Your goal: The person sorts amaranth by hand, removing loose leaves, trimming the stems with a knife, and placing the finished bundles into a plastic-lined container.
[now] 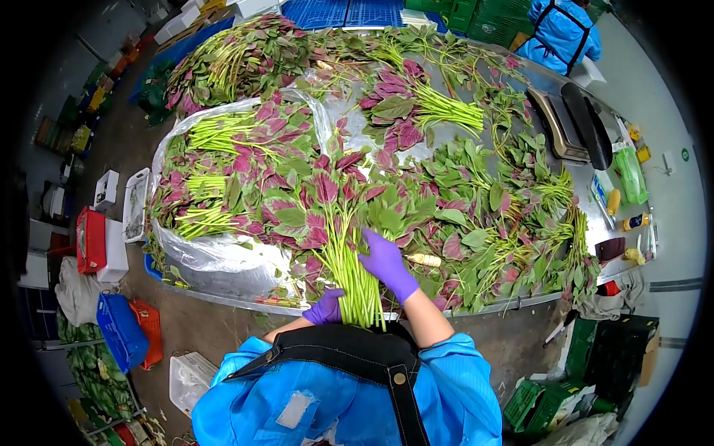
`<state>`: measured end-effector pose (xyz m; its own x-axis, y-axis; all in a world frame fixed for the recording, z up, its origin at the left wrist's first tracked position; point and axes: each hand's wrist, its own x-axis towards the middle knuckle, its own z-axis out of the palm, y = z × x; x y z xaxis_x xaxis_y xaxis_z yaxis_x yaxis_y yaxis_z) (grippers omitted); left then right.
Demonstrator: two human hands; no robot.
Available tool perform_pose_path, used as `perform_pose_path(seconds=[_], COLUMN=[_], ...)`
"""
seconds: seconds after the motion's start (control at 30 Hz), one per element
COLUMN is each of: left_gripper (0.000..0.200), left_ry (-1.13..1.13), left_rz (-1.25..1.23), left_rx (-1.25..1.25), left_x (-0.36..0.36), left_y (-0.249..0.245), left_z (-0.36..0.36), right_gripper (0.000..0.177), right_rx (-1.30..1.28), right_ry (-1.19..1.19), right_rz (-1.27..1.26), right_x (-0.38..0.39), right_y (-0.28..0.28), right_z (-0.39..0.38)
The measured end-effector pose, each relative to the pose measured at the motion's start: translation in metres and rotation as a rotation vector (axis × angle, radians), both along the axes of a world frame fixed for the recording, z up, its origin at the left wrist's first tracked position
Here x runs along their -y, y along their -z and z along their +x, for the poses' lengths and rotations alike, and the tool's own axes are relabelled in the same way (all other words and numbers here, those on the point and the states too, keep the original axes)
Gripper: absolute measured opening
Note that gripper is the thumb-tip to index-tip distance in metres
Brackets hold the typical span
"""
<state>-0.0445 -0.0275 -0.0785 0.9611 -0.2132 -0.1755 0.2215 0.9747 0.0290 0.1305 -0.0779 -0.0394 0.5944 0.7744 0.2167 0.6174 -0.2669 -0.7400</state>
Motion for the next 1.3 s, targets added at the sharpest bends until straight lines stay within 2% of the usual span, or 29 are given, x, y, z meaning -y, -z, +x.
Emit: perform_pose_path(seconds=[0.03, 0.07, 0.1, 0.17, 0.23, 0.27, 0.33, 0.37, 0.43, 0.47, 0.53, 0.57, 0.6, 0.63, 0.7, 0.73, 0.77, 0.8, 0.83, 0.9, 0.97, 1.0, 1.07, 1.1, 1.17, 1.2, 1.23, 1.3], left_gripper=[0.067, 0.060, 0.060, 0.064, 0.066, 0.068, 0.076, 0.076, 0.081, 0.085, 0.083, 0.082, 0.081, 0.081, 0.080, 0.079, 0.079, 0.079, 0.079, 0.080, 0.081, 0.081, 0.081, 0.081, 0.081, 0.081, 0.080, 0.078], left_ry=[-0.008, 0.014, 0.014, -0.021, 0.029, 0.006, -0.018, -0.019, -0.020, -0.009, -0.011, -0.014, -0.013, -0.014, -0.052, -0.047, -0.050, -0.051, -0.054, -0.068, -0.022, -0.049, -0.040, -0.026, -0.019, -0.017, -0.015, -0.025], left_rz=[0.157, 0.137, 0.137, 0.194, 0.146, 0.129, 0.113, 0.113, -0.028, -0.010, -0.091, -0.177, -0.164, -0.165, -0.009, 0.016, 0.016, 0.002, -0.012, -0.009, -0.084, -0.031, -0.058, -0.082, -0.082, -0.078, -0.074, -0.125], left_rx=[-0.184, -0.282, -0.280, -0.233, -0.273, -0.257, -0.189, -0.186, 0.026, 0.091, 0.077, 0.061, 0.079, 0.077, -0.109, -0.121, -0.124, -0.036, 0.055, 0.075, 0.027, 0.022, 0.067, 0.109, 0.114, 0.091, 0.065, 0.040], left_x=[-0.002, -0.004, -0.005, -0.004, -0.004, -0.004, -0.004, -0.004, -0.003, -0.003, -0.003, -0.003, -0.004, -0.003, -0.004, -0.005, -0.005, -0.005, -0.006, -0.005, -0.005, -0.007, -0.005, -0.004, -0.004, -0.004, -0.003, -0.004], left_y=[0.007, -0.001, -0.004, -0.006, 0.012, 0.012, 0.010, 0.003, -0.015, -0.014, -0.023, -0.027, -0.020, -0.012, -0.004, -0.006, -0.010, -0.012, -0.016, -0.019, -0.010, -0.019, -0.016, -0.015, -0.017, -0.021, -0.023, -0.019], left_z=[-0.005, -0.006, -0.006, -0.006, -0.013, -0.011, -0.008, -0.005, 0.005, 0.007, 0.009, 0.009, 0.007, 0.002, -0.005, -0.007, -0.007, -0.005, -0.002, -0.002, -0.006, -0.003, 0.001, 0.003, 0.003, 0.003, 0.003, -0.002], right_gripper=[0.032, 0.028, 0.028, 0.023, 0.019, 0.019, 0.023, 0.023, 0.033, 0.033, 0.041, 0.045, 0.045, 0.045, 0.035, 0.035, 0.027, 0.019, 0.019, 0.013, 0.019, 0.019, 0.025, 0.025, 0.038, 0.044, 0.042, 0.040], right_rx=[-0.053, -0.107, -0.106, -0.914, -1.137, -1.134, -0.844, -0.841, -0.477, -0.472, -0.088, -0.315, -0.159, -0.161, -0.031, -0.035, -0.007, 0.022, 0.024, -0.330, -0.955, -0.954, -0.578, -0.573, 0.038, 0.019, -0.136, 0.106], right_ry=[-0.095, -0.191, -0.191, -0.381, -0.591, -0.590, -0.972, -0.972, -0.205, -0.207, -0.092, -0.134, -0.164, -0.165, -0.153, -0.157, -0.124, -0.091, -0.095, -0.189, -0.348, -0.350, -0.293, -0.296, -0.115, -0.210, -0.220, -0.178], right_rz=[-0.132, -0.266, -0.265, -0.560, -0.543, -0.546, -0.745, -0.747, -0.565, -0.563, -0.195, -0.265, -0.203, -0.204, -0.165, -0.165, -0.195, -0.224, -0.223, -0.138, -0.512, -0.517, -0.643, -0.647, -0.439, -0.265, -0.293, -0.253], right_x=[0.002, 0.005, 0.011, 0.036, 0.066, 0.073, 0.083, 0.086, 0.084, 0.077, 0.053, 0.034, 0.021, 0.009, -0.011, -0.012, -0.011, -0.009, 0.000, 0.027, 0.055, 0.070, 0.086, 0.083, 0.064, 0.050, 0.032, 0.003], right_y=[0.007, 0.011, -0.006, -0.041, -0.030, -0.035, -0.055, -0.061, -0.071, -0.065, -0.050, -0.058, -0.053, -0.049, -0.039, -0.026, -0.010, -0.005, -0.004, -0.024, -0.057, -0.055, -0.057, -0.061, -0.071, -0.061, -0.056, -0.043], right_z=[0.003, 0.005, 0.005, 0.004, 0.003, 0.012, 0.027, 0.033, 0.046, 0.048, 0.036, 0.025, 0.012, 0.000, -0.013, -0.012, -0.010, -0.007, -0.003, 0.008, 0.023, 0.032, 0.046, 0.045, 0.029, 0.021, 0.010, -0.009])
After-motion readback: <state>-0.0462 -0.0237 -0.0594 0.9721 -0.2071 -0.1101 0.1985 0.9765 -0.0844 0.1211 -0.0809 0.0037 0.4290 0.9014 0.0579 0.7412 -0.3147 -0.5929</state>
